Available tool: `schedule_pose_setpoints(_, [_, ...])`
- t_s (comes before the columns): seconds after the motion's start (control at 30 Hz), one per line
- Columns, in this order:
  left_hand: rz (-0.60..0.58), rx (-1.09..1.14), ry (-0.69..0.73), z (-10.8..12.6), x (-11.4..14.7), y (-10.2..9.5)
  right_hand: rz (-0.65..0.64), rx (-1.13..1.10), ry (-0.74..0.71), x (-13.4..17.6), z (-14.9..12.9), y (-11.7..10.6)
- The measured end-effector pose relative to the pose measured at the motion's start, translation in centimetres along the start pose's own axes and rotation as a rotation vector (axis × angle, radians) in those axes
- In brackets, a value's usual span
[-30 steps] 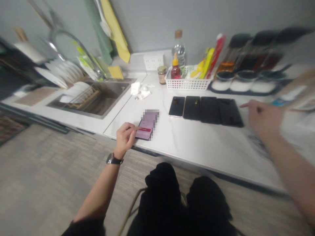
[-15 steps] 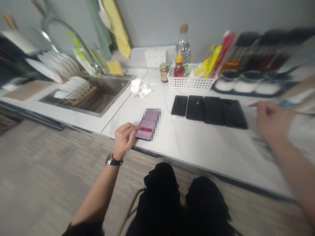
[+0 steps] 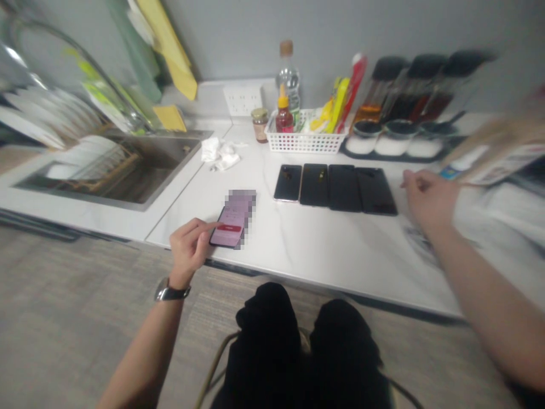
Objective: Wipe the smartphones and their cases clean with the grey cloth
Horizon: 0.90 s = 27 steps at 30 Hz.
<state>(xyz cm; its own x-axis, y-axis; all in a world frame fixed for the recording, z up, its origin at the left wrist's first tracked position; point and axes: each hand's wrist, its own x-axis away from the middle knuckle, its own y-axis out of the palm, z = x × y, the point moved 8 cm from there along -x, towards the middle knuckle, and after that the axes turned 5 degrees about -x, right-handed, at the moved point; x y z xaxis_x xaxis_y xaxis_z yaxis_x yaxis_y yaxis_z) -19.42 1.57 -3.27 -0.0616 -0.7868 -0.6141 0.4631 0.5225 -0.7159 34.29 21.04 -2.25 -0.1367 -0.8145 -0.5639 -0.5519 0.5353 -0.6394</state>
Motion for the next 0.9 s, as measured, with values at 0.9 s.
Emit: schedule_pose_setpoints(0.9, [0.013,0.060,0.051,0.2,0.4,-0.1,-0.004,-0.026,0.014,0.2,1.2,0.4])
